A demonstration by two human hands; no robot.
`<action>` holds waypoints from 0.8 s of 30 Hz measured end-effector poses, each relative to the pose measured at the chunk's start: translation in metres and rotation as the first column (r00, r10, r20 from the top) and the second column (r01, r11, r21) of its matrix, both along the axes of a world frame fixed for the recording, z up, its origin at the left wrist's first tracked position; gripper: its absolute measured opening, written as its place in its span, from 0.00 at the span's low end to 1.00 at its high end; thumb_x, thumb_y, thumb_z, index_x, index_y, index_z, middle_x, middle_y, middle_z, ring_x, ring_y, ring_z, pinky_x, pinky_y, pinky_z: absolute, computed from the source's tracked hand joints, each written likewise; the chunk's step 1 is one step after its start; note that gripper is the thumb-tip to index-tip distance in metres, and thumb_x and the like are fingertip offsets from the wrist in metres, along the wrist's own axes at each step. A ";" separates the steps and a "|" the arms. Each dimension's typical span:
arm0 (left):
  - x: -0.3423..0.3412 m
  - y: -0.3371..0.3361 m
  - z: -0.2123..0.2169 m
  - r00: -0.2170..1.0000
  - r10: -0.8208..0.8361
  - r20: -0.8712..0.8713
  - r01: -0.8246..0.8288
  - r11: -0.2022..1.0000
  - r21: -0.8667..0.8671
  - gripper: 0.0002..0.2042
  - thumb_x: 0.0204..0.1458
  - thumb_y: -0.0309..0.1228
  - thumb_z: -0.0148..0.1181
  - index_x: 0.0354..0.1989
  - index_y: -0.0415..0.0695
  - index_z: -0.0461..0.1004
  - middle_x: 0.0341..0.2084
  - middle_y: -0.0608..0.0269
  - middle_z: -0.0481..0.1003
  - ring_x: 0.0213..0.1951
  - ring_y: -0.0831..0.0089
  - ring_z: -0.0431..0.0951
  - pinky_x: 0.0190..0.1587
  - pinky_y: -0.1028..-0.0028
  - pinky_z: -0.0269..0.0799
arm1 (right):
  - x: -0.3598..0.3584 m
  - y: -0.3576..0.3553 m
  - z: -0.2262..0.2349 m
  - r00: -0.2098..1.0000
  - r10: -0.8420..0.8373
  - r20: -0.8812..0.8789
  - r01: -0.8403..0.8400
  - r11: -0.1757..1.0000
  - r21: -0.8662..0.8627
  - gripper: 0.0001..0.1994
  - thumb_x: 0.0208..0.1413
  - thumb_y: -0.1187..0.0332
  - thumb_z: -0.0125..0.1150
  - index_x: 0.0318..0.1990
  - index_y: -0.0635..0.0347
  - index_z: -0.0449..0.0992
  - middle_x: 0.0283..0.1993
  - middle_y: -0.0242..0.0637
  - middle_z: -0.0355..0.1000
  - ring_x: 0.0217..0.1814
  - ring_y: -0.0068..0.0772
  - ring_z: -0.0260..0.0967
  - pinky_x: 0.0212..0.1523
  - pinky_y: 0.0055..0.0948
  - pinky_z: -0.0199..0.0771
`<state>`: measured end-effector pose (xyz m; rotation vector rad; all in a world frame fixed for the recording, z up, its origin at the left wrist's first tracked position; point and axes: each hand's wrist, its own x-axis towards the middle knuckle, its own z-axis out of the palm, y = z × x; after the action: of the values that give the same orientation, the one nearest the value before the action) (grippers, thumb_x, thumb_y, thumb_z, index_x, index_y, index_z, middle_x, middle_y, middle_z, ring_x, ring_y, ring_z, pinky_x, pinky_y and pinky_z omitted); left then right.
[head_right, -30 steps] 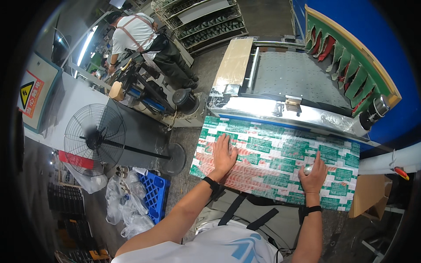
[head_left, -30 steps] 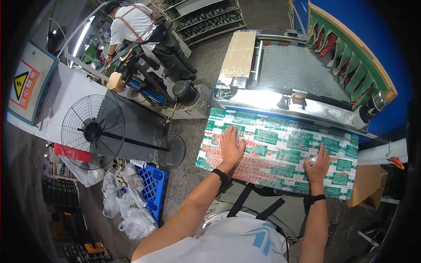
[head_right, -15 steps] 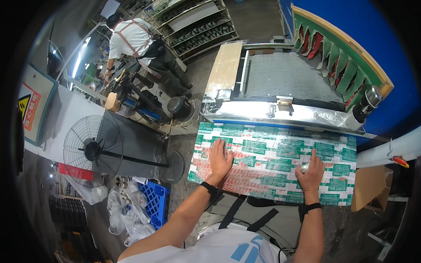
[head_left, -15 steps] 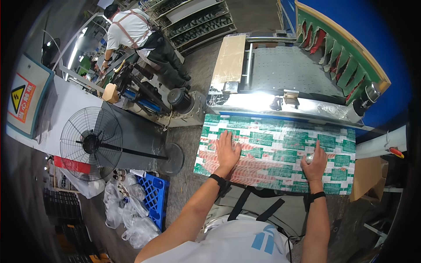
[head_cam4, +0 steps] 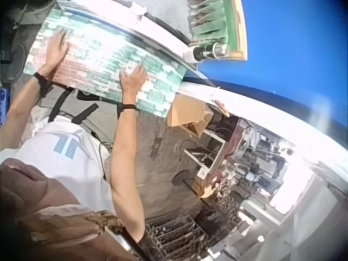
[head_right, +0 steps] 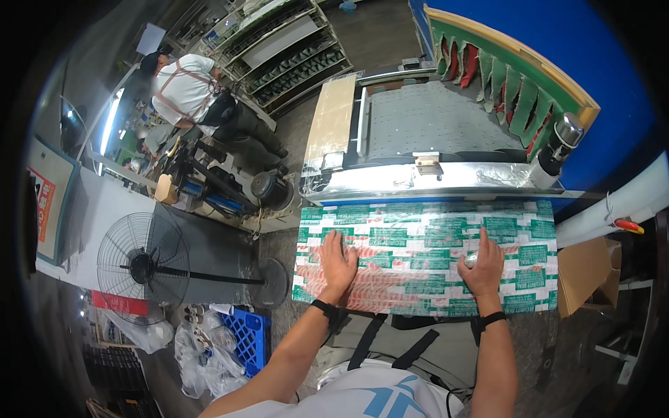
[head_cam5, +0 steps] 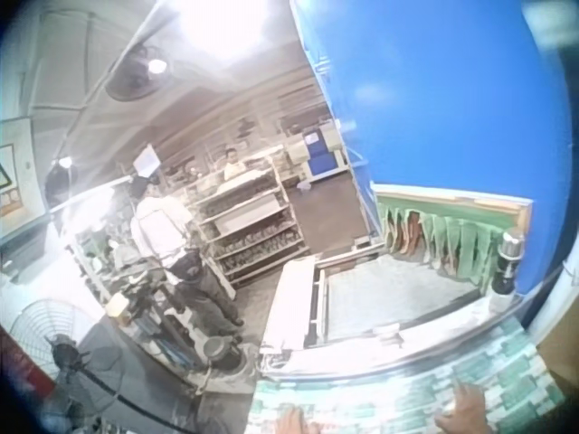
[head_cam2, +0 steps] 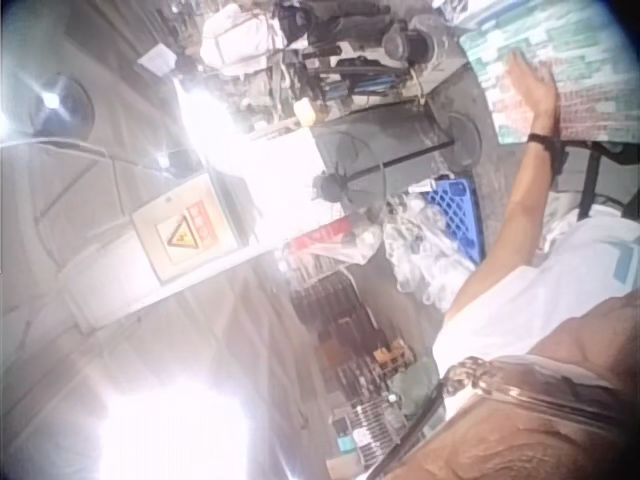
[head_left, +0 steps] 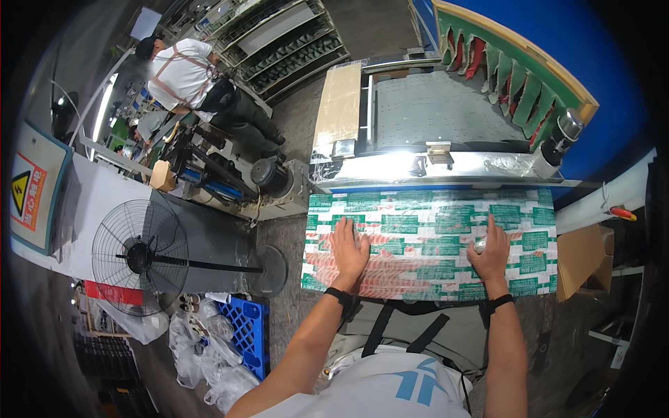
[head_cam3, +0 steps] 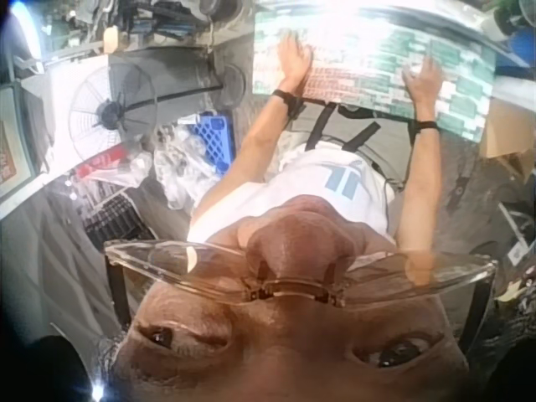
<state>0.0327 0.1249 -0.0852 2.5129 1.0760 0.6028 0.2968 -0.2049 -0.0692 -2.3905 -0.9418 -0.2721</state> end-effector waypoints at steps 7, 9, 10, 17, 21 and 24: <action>-0.003 0.000 -0.001 1.000 0.000 0.003 0.000 1.000 0.006 0.33 0.64 0.40 0.63 0.76 0.38 0.66 0.78 0.42 0.62 0.80 0.43 0.58 0.83 0.41 0.43 | 0.000 0.002 -0.002 1.000 0.004 0.024 -0.004 1.000 -0.001 0.48 0.51 0.59 0.73 0.80 0.66 0.62 0.55 0.48 0.74 0.57 0.52 0.72 0.65 0.52 0.71; -0.003 0.001 -0.002 1.000 -0.004 -0.003 0.005 1.000 0.021 0.34 0.64 0.40 0.63 0.77 0.39 0.65 0.78 0.41 0.63 0.80 0.42 0.58 0.83 0.40 0.43 | 0.001 0.001 -0.001 0.999 -0.002 0.036 0.002 1.000 -0.004 0.49 0.51 0.59 0.73 0.80 0.66 0.62 0.55 0.48 0.74 0.57 0.51 0.72 0.65 0.52 0.71; -0.002 0.001 -0.002 1.000 -0.012 -0.001 0.012 1.000 0.021 0.34 0.64 0.40 0.63 0.77 0.39 0.65 0.78 0.41 0.63 0.80 0.42 0.58 0.83 0.40 0.43 | 0.002 0.000 0.000 0.999 -0.002 0.042 0.002 1.000 -0.011 0.49 0.50 0.59 0.74 0.80 0.66 0.62 0.55 0.47 0.74 0.57 0.51 0.72 0.65 0.52 0.71; -0.002 0.000 0.001 0.999 -0.020 0.036 0.018 0.999 0.046 0.32 0.63 0.36 0.65 0.74 0.35 0.68 0.75 0.36 0.66 0.78 0.38 0.61 0.80 0.41 0.51 | 0.000 0.001 0.003 1.000 -0.011 0.022 0.012 1.000 -0.010 0.48 0.50 0.59 0.73 0.80 0.66 0.62 0.55 0.48 0.74 0.58 0.52 0.72 0.65 0.52 0.71; -0.003 0.000 0.001 1.000 -0.010 0.004 0.010 1.000 0.013 0.33 0.64 0.40 0.64 0.75 0.36 0.67 0.78 0.39 0.62 0.80 0.41 0.58 0.82 0.41 0.44 | -0.001 0.000 0.006 0.999 -0.009 0.047 0.009 1.000 0.008 0.47 0.50 0.58 0.73 0.79 0.67 0.63 0.54 0.47 0.73 0.58 0.52 0.72 0.65 0.52 0.71; -0.004 -0.002 0.002 1.000 -0.020 0.005 0.020 0.999 0.025 0.34 0.64 0.40 0.64 0.75 0.36 0.67 0.78 0.39 0.63 0.80 0.40 0.58 0.82 0.41 0.45 | -0.003 -0.001 0.006 0.999 -0.007 0.045 0.006 1.000 0.012 0.47 0.51 0.58 0.73 0.78 0.67 0.64 0.54 0.47 0.73 0.57 0.52 0.72 0.65 0.52 0.71</action>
<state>0.0283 0.1234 -0.0832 2.5395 1.0465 0.6204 0.2942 -0.2054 -0.0627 -2.3866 -0.9502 -0.3348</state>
